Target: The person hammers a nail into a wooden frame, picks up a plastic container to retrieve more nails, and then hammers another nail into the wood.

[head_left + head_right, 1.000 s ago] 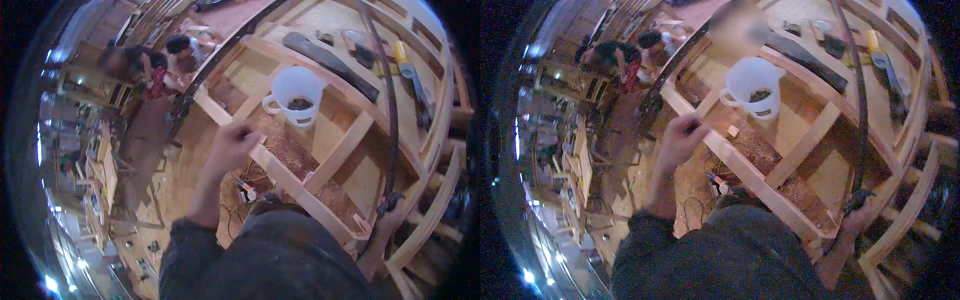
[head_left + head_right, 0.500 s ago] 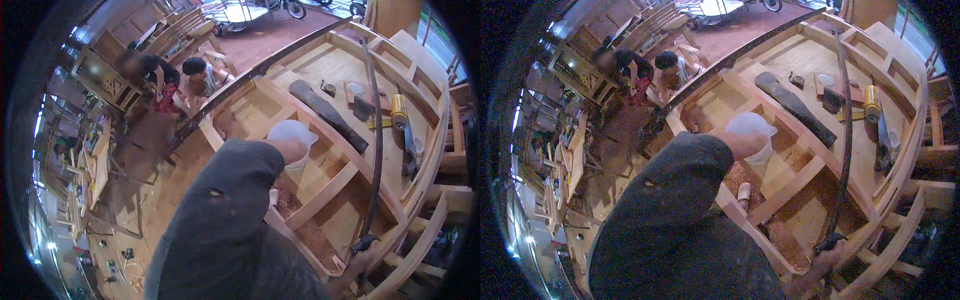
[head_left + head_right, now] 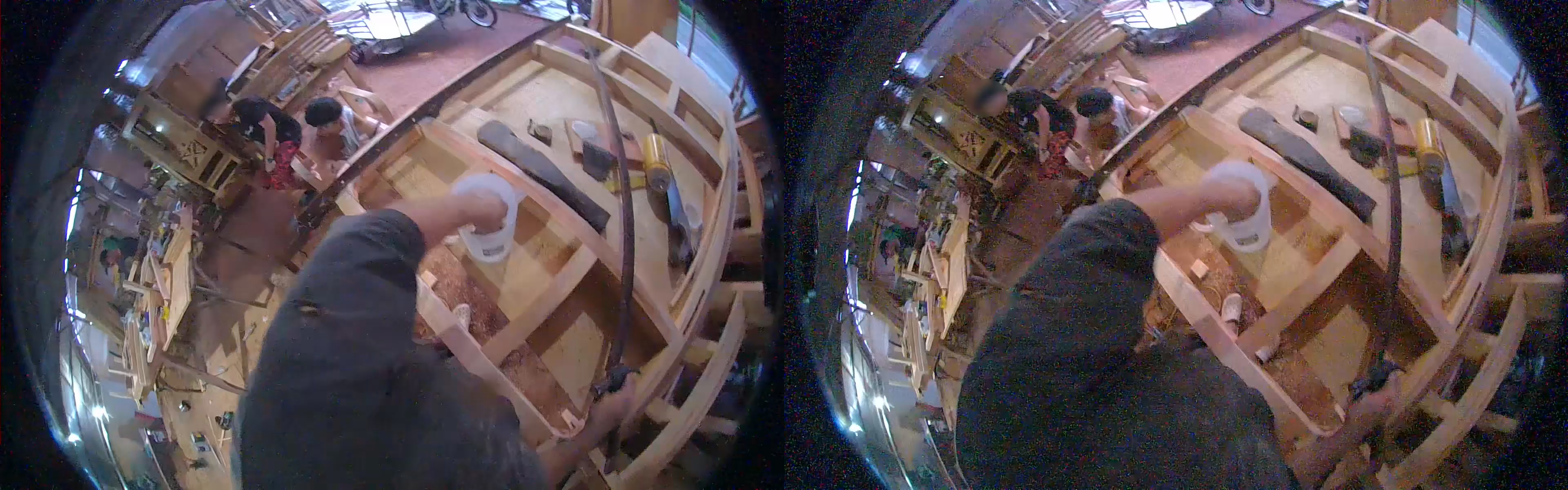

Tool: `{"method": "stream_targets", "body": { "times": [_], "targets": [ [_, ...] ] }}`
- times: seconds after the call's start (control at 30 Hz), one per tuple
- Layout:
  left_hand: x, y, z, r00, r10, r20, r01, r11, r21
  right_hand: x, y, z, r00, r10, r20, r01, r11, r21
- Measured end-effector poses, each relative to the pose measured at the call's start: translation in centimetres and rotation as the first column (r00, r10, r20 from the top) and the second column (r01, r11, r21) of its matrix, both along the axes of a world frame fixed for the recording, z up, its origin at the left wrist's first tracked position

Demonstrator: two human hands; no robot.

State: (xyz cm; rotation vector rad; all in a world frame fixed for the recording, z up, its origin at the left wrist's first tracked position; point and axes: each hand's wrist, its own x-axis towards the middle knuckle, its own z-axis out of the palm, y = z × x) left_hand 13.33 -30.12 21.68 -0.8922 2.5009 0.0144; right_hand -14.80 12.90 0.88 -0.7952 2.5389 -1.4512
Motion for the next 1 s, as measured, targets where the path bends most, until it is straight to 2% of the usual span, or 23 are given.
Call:
{"method": "stream_targets", "body": {
  "times": [0.03, 0.07, 0.1, 0.13, 0.2, 0.23, 0.3, 0.33, 0.4, 0.53, 0.6, 0.63, 0.67, 0.7, 0.73, 0.77, 0.8, 0.83, 0.87, 0.9, 0.93, 0.97, 1.0],
  "targets": [
    [0.8, -1.0, -1.1, 0.995, -0.099, -0.016, 0.099, 0.994, 0.041, 0.4, 0.6, 1.6, 1.0, -0.017, -0.007, 0.017, 1.0, 0.024],
    [0.6, -1.7, -1.8, 0.997, 0.014, -0.077, -0.009, 0.998, 0.07, 1.6, -0.7, 5.2, 0.999, -0.016, 0.037, 0.009, 0.982, 0.187],
    [0.9, -1.8, -0.9, 0.994, 0.036, -0.104, -0.029, 0.997, 0.065, 2.7, -1.9, 7.8, 0.996, -0.022, 0.085, -0.008, 0.941, 0.339],
    [1.4, -1.5, 0.8, 0.99, 0.061, -0.13, -0.054, 0.997, 0.057, 3.3, -2.3, 9.0, 0.996, -0.031, 0.078, 0.002, 0.937, 0.35],
    [2.6, -0.9, 3.7, 0.919, 0.291, -0.267, -0.246, 0.951, 0.188, 4.0, -2.6, 10.3, 0.986, 0.105, -0.132, -0.05, 0.929, 0.365],
    [3.9, -1.1, 3.9, 0.917, 0.29, -0.273, -0.243, 0.951, 0.193, 3.8, -2.5, 10.1, 0.985, 0.104, -0.139, -0.046, 0.929, 0.368],
    [6.4, -1.9, 3.7, 0.683, 0.455, -0.572, -0.255, 0.882, 0.396, 3.5, -2.5, 9.3, 0.955, 0.183, -0.233, -0.099, 0.939, 0.331],
    [7.3, -2.3, 3.2, 0.678, 0.456, -0.577, -0.256, 0.882, 0.397, 3.5, -2.6, 9.5, 0.953, 0.186, -0.24, -0.1, 0.939, 0.33],
    [9.0, -2.6, 2.0, 0.469, 0.586, -0.661, -0.094, 0.777, 0.622, 3.4, -3.0, 10.3, 0.981, 0.184, -0.056, -0.164, 0.954, 0.252],
    [10.1, 1.3, 2.1, 0.27, 0.688, -0.674, -0.087, 0.715, 0.694, 2.3, -2.2, 8.8, 0.975, 0.196, -0.103, -0.149, 0.926, 0.346],
    [10.1, 4.2, 2.2, 0.177, 0.721, -0.67, -0.127, 0.692, 0.711, 2.2, -2.6, 8.4, 0.981, 0.19, -0.037, -0.179, 0.964, 0.197],
    [10.5, 5.4, 0.8, 0.161, 0.708, -0.688, -0.08, 0.704, 0.706, 2.3, -2.7, 8.1, 0.974, 0.219, -0.055, -0.203, 0.958, 0.205],
    [10.8, 6.6, -0.6, 0.142, 0.695, -0.705, -0.027, 0.715, 0.699, 2.3, -2.8, 8.1, 0.987, 0.118, 0.113, -0.126, 0.989, 0.074],
    [10.7, 8.7, -1.2, 0.051, 0.699, -0.713, 0.092, 0.708, 0.701, 2.3, -3.2, 8.7, 0.957, 0.035, 0.287, -0.025, 0.999, -0.04],
    [10.7, 10.6, -1.8, -0.044, 0.703, -0.71, 0.21, 0.701, 0.681, 4.1, -3.8, 10.8, 0.98, 0.112, -0.167, -0.077, 0.977, 0.199],
    [11.3, 11.9, -3.2, 0.005, 0.718, -0.696, 0.182, 0.684, 0.706, 3.6, -4.1, 10.6, 0.97, 0.139, -0.199, -0.096, 0.973, 0.209],
    [11.8, 12.8, -4.8, 0.056, 0.733, -0.678, 0.152, 0.665, 0.731, 2.8, -3.9, 9.2, 0.994, 0.099, -0.04, -0.101, 0.993, -0.055],
    [12.3, 13.7, -6.0, 0.02, 0.74, -0.672, 0.153, 0.662, 0.733, 2.1, -3.6, 8.5, 0.985, 0.106, 0.136, -0.059, 0.949, -0.309],
    [12.8, 14.5, -6.9, 0.065, 0.741, -0.668, 0.165, 0.652, 0.74, 1.7, -3.4, 9.5, 0.991, 0.133, -0.014, -0.133, 0.972, -0.194],
    [13.4, 15.2, -7.6, 0.116, 0.741, -0.662, 0.177, 0.641, 0.747, 1.6, -3.6, 10.5, 0.988, 0.154, -0.03, -0.157, 0.971, -0.182],
    [14.3, 15.9, -7.9, 0.094, 0.747, -0.658, 0.177, 0.638, 0.75, 3.9, -4.4, 14.3, 0.929, 0.21, -0.305, -0.203, 0.978, 0.055],
    [15.3, 16.5, -8.1, 0.111, 0.772, -0.626, 0.215, 0.596, 0.774, 5.7, -5.1, 16.5, 0.787, 0.303, -0.537, -0.168, 0.943, 0.287],
    [16.1, 17.1, -8.3, 0.129, 0.794, -0.594, 0.257, 0.552, 0.793, 4.7, -5.2, 16.2, 0.816, 0.374, -0.441, -0.265, 0.92, 0.29]
  ]
}}
